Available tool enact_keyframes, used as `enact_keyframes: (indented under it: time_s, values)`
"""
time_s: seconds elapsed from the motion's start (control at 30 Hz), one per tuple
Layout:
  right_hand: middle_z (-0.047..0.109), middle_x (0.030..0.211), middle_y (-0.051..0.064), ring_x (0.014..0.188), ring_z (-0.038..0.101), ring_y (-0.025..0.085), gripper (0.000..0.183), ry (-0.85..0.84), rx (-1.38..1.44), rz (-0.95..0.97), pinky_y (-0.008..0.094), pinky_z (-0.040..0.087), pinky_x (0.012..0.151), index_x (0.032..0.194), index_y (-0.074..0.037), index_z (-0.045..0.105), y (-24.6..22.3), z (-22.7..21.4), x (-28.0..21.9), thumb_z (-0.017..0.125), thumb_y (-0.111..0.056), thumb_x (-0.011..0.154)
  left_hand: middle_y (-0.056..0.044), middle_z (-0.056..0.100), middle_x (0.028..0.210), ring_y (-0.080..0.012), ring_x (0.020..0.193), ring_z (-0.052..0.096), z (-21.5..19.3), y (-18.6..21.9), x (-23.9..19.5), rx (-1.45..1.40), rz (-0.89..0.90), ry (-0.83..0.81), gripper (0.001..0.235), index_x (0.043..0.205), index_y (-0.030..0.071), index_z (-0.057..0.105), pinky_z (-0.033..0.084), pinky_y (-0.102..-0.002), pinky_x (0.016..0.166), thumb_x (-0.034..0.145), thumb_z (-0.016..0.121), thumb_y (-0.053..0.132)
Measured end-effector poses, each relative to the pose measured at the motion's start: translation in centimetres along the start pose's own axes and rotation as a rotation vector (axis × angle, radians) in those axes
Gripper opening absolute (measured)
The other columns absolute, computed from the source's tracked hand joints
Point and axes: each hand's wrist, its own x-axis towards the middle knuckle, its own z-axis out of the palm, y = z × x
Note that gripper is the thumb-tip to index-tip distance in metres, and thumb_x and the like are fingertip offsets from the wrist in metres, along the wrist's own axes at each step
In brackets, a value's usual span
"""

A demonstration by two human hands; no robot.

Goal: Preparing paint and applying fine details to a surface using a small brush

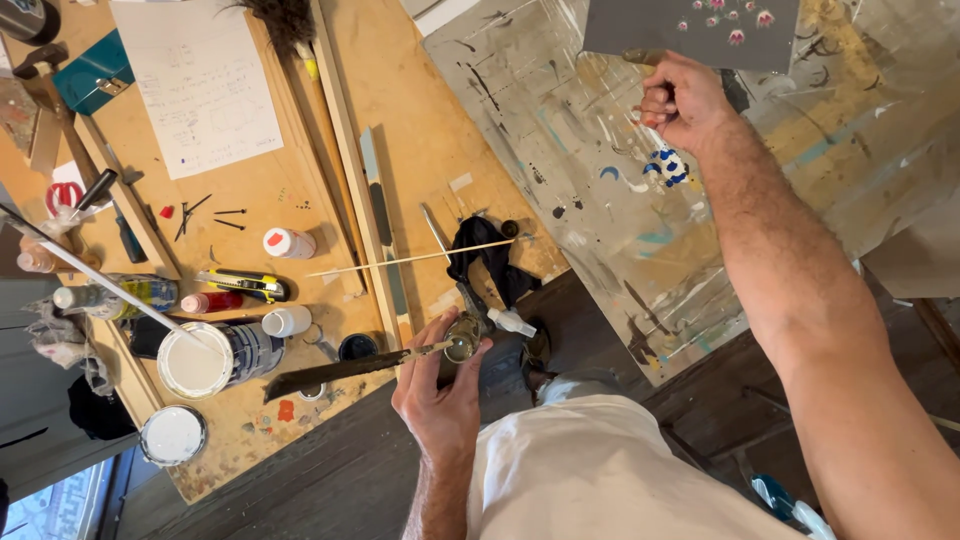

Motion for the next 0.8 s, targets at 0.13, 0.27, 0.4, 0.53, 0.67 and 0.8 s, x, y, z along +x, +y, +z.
enact_keyframes:
  time_s: [0.13, 0.27, 0.4, 0.53, 0.67, 0.8]
  values:
    - [0.035, 0.056, -0.003, 0.050, 0.026, 0.008, 0.035, -0.014, 0.027, 0.014, 0.025, 0.028, 0.050, 0.065, -0.016, 0.037, -0.4, 1.0, -0.9, 0.059, 0.000, 0.087, -0.013, 0.075, 0.118, -0.0259, 0.116, 0.072, -0.3, -0.4, -0.2, 0.004, 0.010, -0.001, 0.046, 0.119, -0.001, 0.070, 0.063, -0.036, 0.101, 0.078, 0.089, 0.005]
    - [0.038, 0.061, -0.006, 0.050, 0.026, 0.005, 0.027, 0.014, 0.229, 0.151, 0.022, 0.027, 0.048, 0.077, -0.018, 0.049, -1.2, 2.0, -2.6, 0.069, -0.030, 0.092, -0.013, 0.074, 0.118, -0.0266, 0.116, 0.071, -0.7, -0.4, -0.3, -0.005, 0.004, -0.010, 0.042, 0.117, -0.002, 0.070, 0.062, -0.037, 0.102, 0.080, 0.087, 0.006]
    - [0.040, 0.059, -0.004, 0.048, 0.025, 0.007, 0.029, 0.055, 0.341, 0.155, 0.023, 0.024, 0.045, 0.079, -0.012, 0.055, -1.4, 2.2, -2.9, 0.064, -0.038, 0.089, -0.012, 0.075, 0.118, -0.0258, 0.116, 0.072, -0.9, -0.8, -0.7, 0.003, 0.003, 0.003, 0.043, 0.118, -0.001, 0.070, 0.063, -0.036, 0.101, 0.079, 0.088, 0.007]
    - [0.040, 0.056, -0.006, 0.047, 0.027, 0.006, 0.021, 0.090, 0.428, 0.167, 0.023, 0.025, 0.043, 0.079, -0.010, 0.060, -1.8, 2.1, -3.5, 0.064, -0.030, 0.086, -0.010, 0.075, 0.118, -0.0249, 0.117, 0.071, -1.1, -0.8, -1.0, 0.022, 0.013, 0.011, 0.045, 0.119, -0.001, 0.070, 0.062, -0.034, 0.102, 0.079, 0.089, 0.006]
    - [0.037, 0.056, -0.004, 0.047, 0.023, 0.007, 0.020, 0.062, 0.420, 0.165, 0.022, 0.021, 0.045, 0.075, -0.010, 0.060, -2.0, 1.8, -3.6, 0.060, -0.028, 0.084, -0.009, 0.075, 0.118, -0.0239, 0.116, 0.071, -1.3, -0.6, -1.3, 0.034, -0.017, 0.009, 0.041, 0.118, 0.002, 0.071, 0.062, -0.033, 0.100, 0.080, 0.088, 0.008]
    - [0.035, 0.056, -0.006, 0.047, 0.022, 0.005, 0.021, -0.025, 0.400, 0.189, 0.021, 0.020, 0.045, 0.076, -0.013, 0.054, -1.5, 1.2, -2.9, 0.060, -0.033, 0.082, -0.007, 0.075, 0.119, -0.0221, 0.115, 0.072, -1.4, -0.6, -1.6, 0.051, -0.013, 0.018, 0.043, 0.119, 0.003, 0.071, 0.061, -0.031, 0.099, 0.080, 0.089, 0.007]
